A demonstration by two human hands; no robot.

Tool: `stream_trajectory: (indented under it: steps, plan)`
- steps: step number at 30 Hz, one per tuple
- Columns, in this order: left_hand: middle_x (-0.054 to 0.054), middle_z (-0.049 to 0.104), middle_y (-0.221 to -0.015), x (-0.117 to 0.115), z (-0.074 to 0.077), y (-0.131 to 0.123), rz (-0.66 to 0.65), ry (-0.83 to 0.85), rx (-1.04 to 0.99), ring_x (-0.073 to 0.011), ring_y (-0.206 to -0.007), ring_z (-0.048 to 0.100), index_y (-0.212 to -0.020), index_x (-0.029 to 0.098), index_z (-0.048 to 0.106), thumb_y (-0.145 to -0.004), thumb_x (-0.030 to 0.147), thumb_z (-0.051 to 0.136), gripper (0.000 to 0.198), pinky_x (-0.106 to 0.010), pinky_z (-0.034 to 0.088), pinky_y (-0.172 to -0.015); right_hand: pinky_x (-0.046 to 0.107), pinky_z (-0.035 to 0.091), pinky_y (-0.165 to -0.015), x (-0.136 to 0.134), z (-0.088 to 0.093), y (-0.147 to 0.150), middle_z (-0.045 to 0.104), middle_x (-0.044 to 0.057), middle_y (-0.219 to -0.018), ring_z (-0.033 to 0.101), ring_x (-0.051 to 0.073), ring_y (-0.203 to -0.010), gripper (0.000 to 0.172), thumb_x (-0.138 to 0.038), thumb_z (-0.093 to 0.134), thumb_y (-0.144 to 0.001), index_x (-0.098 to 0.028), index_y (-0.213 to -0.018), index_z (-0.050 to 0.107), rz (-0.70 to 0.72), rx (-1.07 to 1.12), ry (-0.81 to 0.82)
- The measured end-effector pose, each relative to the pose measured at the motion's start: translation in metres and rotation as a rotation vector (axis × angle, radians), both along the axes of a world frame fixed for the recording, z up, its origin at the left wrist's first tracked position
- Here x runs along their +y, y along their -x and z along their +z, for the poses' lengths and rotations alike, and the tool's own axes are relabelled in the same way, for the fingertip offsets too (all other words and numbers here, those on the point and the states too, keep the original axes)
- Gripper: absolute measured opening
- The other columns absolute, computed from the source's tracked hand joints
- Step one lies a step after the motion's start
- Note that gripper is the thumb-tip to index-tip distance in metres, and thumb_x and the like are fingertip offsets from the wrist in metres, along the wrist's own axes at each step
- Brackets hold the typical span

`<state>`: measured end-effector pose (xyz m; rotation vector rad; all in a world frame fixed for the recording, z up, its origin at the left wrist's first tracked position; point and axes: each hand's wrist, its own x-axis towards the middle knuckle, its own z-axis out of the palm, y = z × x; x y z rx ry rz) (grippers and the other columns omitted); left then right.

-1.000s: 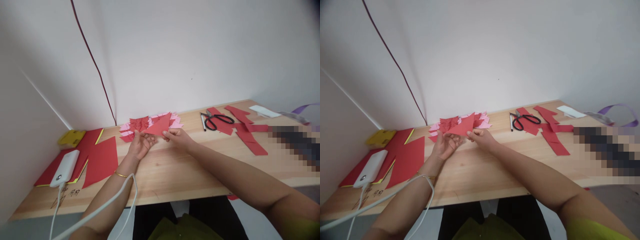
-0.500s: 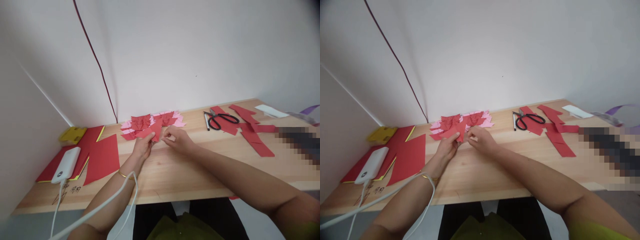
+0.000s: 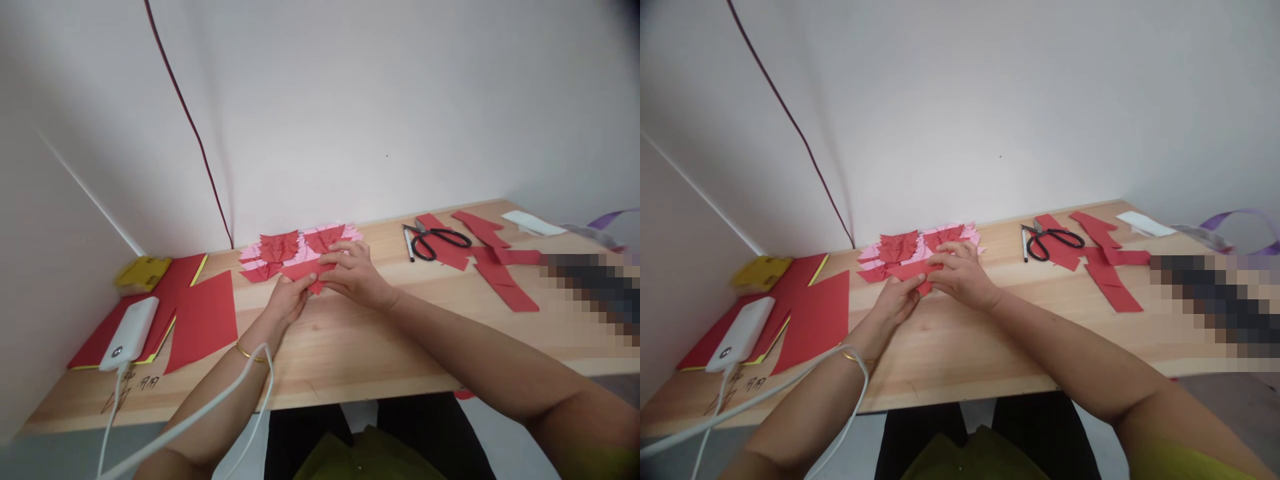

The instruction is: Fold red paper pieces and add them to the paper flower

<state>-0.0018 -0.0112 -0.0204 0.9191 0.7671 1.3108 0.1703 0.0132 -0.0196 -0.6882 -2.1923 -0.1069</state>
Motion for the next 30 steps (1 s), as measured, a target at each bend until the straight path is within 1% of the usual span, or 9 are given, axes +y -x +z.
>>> stream_trajectory:
  steps: [3,8,13,15,18,20,23,27,30]
  plan:
    - [-0.007,0.07,-0.088,-0.001,0.001,-0.001,-0.012,0.02,-0.018,-0.0198,-0.087,0.064,-0.087,0.013,0.066,-0.061,0.017,0.074,0.027,-0.035,0.049,-0.08,0.044,0.024,-0.093,0.0,0.002,-0.001,0.062,0.001,-0.109,0.04,0.024,-0.113,0.011,-0.036,0.06,-0.082,-0.03,-0.082,0.069,0.002,0.017,0.002]
    - [-0.006,0.07,-0.089,-0.005,0.003,-0.003,-0.027,0.052,-0.071,-0.0194,-0.084,0.065,-0.085,0.014,0.066,-0.064,0.016,0.073,0.022,-0.038,0.05,-0.08,0.045,0.027,-0.095,-0.004,0.004,0.002,0.054,0.004,-0.121,0.038,0.026,-0.113,0.018,-0.039,0.057,-0.083,-0.026,-0.081,0.069,-0.016,0.043,0.065]
    - [-0.007,0.07,-0.078,-0.007,0.004,-0.005,-0.019,0.07,-0.086,-0.0204,-0.08,0.065,-0.076,0.012,0.068,-0.064,0.02,0.074,0.016,-0.041,0.051,-0.081,0.046,0.027,-0.097,-0.006,0.005,0.004,0.051,0.006,-0.124,0.039,0.026,-0.111,0.019,-0.038,0.054,-0.084,-0.024,-0.083,0.067,-0.014,0.07,0.103]
    - [-0.006,0.071,-0.079,-0.007,0.004,-0.005,0.003,0.073,-0.08,-0.02,-0.079,0.065,-0.074,0.012,0.068,-0.064,0.02,0.074,0.014,-0.041,0.05,-0.081,0.046,0.027,-0.096,-0.006,0.005,0.005,0.052,0.006,-0.123,0.039,0.026,-0.111,0.017,-0.036,0.054,-0.084,-0.024,-0.084,0.067,-0.013,0.087,0.109]
    - [-0.007,0.071,-0.082,-0.007,0.003,-0.005,0.006,0.061,-0.073,-0.0196,-0.08,0.065,-0.075,0.014,0.069,-0.065,0.021,0.073,0.013,-0.041,0.05,-0.081,0.045,0.03,-0.095,-0.007,0.005,0.006,0.054,0.007,-0.119,0.041,0.025,-0.11,0.017,-0.032,0.053,-0.085,-0.021,-0.077,0.063,-0.007,0.144,0.133]
    - [-0.008,0.071,-0.087,-0.007,0.003,-0.006,0.001,0.021,-0.061,-0.0205,-0.082,0.065,-0.079,0.014,0.07,-0.068,0.024,0.072,0.016,-0.04,0.05,-0.081,0.043,0.032,-0.093,-0.007,0.005,0.007,0.056,0.008,-0.114,0.044,0.024,-0.106,0.018,-0.03,0.052,-0.085,-0.019,-0.073,0.06,0.004,0.182,0.158]
    - [-0.009,0.071,-0.089,-0.008,0.003,-0.008,0.033,-0.05,-0.034,-0.021,-0.084,0.064,-0.083,0.014,0.07,-0.072,0.029,0.068,0.019,-0.038,0.051,-0.078,0.041,0.035,-0.09,-0.007,0.005,0.008,0.056,0.009,-0.109,0.047,0.023,-0.102,0.017,-0.028,0.052,-0.085,-0.019,-0.07,0.056,0.017,0.22,0.191]
    - [-0.007,0.071,-0.086,-0.009,0.001,-0.008,0.079,-0.095,0.058,-0.0198,-0.082,0.064,-0.081,0.015,0.07,-0.074,0.034,0.065,0.021,-0.035,0.051,-0.077,0.04,0.035,-0.088,-0.009,0.007,0.008,0.057,0.009,-0.106,0.048,0.022,-0.098,0.017,-0.025,0.051,-0.084,-0.019,-0.069,0.054,0.025,0.232,0.224]
    - [-0.005,0.07,-0.084,-0.009,0.0,-0.004,0.092,-0.09,0.173,-0.0189,-0.083,0.063,-0.078,0.016,0.069,-0.075,0.039,0.064,0.023,-0.034,0.049,-0.082,0.039,0.035,-0.085,-0.01,0.009,0.008,0.057,0.009,-0.102,0.049,0.021,-0.095,0.018,-0.025,0.05,-0.085,-0.018,-0.068,0.053,0.03,0.221,0.245]
